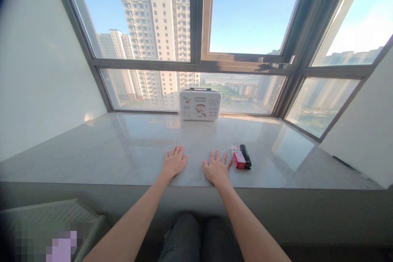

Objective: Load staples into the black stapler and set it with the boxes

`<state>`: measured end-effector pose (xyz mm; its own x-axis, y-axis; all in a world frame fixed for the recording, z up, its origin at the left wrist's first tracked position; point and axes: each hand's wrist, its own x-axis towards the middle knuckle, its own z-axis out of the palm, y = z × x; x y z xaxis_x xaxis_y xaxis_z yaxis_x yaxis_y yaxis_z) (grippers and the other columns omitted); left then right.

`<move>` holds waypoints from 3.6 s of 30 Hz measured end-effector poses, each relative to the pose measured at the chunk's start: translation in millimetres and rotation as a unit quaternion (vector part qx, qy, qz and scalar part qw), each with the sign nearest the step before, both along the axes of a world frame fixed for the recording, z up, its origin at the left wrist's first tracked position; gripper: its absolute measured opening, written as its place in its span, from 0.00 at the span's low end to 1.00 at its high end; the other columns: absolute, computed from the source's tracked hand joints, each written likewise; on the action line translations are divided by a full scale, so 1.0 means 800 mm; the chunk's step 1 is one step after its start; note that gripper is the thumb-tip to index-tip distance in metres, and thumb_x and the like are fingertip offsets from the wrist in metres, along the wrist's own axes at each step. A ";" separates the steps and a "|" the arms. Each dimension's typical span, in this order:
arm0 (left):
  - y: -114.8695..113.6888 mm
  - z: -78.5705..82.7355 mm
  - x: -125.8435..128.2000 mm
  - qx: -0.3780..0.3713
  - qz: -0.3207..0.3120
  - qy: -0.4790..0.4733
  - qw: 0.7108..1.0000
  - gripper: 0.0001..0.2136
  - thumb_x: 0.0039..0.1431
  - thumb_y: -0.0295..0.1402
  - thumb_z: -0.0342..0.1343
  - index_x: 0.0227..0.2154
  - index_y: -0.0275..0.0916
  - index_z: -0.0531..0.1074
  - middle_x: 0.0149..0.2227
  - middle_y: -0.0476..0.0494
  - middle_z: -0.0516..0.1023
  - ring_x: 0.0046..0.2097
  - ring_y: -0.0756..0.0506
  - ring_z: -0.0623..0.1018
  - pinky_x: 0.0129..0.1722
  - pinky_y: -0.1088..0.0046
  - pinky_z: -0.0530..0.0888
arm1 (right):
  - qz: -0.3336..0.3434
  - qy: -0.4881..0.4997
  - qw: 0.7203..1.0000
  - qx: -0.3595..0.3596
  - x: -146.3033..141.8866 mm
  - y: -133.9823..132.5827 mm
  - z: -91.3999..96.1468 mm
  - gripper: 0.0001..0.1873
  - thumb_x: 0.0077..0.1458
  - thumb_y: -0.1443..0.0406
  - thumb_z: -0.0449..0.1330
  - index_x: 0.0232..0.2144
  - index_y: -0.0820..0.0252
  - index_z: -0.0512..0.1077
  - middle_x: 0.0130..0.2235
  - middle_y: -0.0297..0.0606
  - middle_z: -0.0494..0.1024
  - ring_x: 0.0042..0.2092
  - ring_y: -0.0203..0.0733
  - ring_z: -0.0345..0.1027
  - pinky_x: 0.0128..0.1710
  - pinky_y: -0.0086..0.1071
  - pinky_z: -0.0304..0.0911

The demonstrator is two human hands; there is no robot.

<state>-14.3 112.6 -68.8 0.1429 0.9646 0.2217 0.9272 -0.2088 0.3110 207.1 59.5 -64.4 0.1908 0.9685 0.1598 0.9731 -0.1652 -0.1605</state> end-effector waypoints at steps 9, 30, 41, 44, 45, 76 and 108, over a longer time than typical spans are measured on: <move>-0.001 -0.003 0.001 0.001 0.008 0.010 1.000 0.31 0.68 0.52 0.31 0.69 0.46 0.51 0.73 0.43 0.45 0.72 0.37 0.43 0.68 0.46 0.38 | -0.003 0.012 1.000 -0.012 -0.001 0.006 0.004 0.39 0.65 0.44 0.38 0.71 0.54 0.46 0.72 0.45 0.39 0.70 0.68 0.26 0.62 0.66 0.26; -0.005 0.000 0.010 -0.005 0.038 0.009 0.999 0.31 0.67 0.52 0.29 0.69 0.46 0.51 0.73 0.47 0.46 0.72 0.39 0.42 0.69 0.47 0.36 | -0.002 0.004 1.000 -0.005 0.005 0.027 -0.013 0.40 0.64 0.42 0.36 0.71 0.50 0.47 0.72 0.45 0.41 0.69 0.69 0.27 0.60 0.69 0.28; -0.001 -0.005 0.011 -0.002 0.042 0.021 0.999 0.32 0.66 0.52 0.26 0.69 0.47 0.50 0.73 0.48 0.45 0.72 0.39 0.42 0.69 0.46 0.37 | -0.008 0.005 1.000 -0.011 0.007 0.029 -0.015 0.41 0.62 0.41 0.34 0.71 0.50 0.46 0.72 0.43 0.40 0.69 0.68 0.26 0.61 0.69 0.27; 0.003 -0.007 0.009 -0.003 0.037 0.025 0.999 0.32 0.66 0.52 0.27 0.69 0.47 0.50 0.73 0.48 0.44 0.72 0.38 0.43 0.69 0.45 0.38 | -0.005 0.003 1.000 -0.015 0.006 0.031 -0.015 0.41 0.62 0.41 0.34 0.71 0.50 0.46 0.72 0.43 0.40 0.69 0.68 0.27 0.60 0.69 0.28; 0.005 -0.008 0.009 -0.004 0.035 0.027 0.999 0.33 0.66 0.52 0.27 0.69 0.46 0.50 0.73 0.47 0.44 0.72 0.38 0.43 0.69 0.45 0.38 | -0.004 0.002 1.000 -0.013 0.006 0.031 -0.015 0.41 0.62 0.41 0.34 0.71 0.50 0.46 0.72 0.44 0.40 0.69 0.69 0.27 0.60 0.70 0.28; 0.100 -0.005 0.024 -0.017 0.007 0.061 0.998 0.35 0.64 0.58 0.28 0.69 0.50 0.49 0.73 0.48 0.43 0.72 0.37 0.42 0.68 0.43 0.40 | 0.040 0.003 0.998 -0.045 0.014 0.118 0.003 0.41 0.62 0.39 0.35 0.71 0.48 0.44 0.73 0.41 0.38 0.71 0.63 0.25 0.63 0.64 0.25; -0.080 0.000 0.013 -0.017 0.029 0.066 0.997 0.32 0.66 0.53 0.28 0.70 0.50 0.47 0.73 0.51 0.42 0.73 0.39 0.42 0.69 0.49 0.39 | 0.046 0.013 0.999 -0.013 0.003 -0.050 0.008 0.39 0.65 0.42 0.38 0.71 0.50 0.46 0.73 0.35 0.40 0.71 0.54 0.28 0.67 0.52 0.28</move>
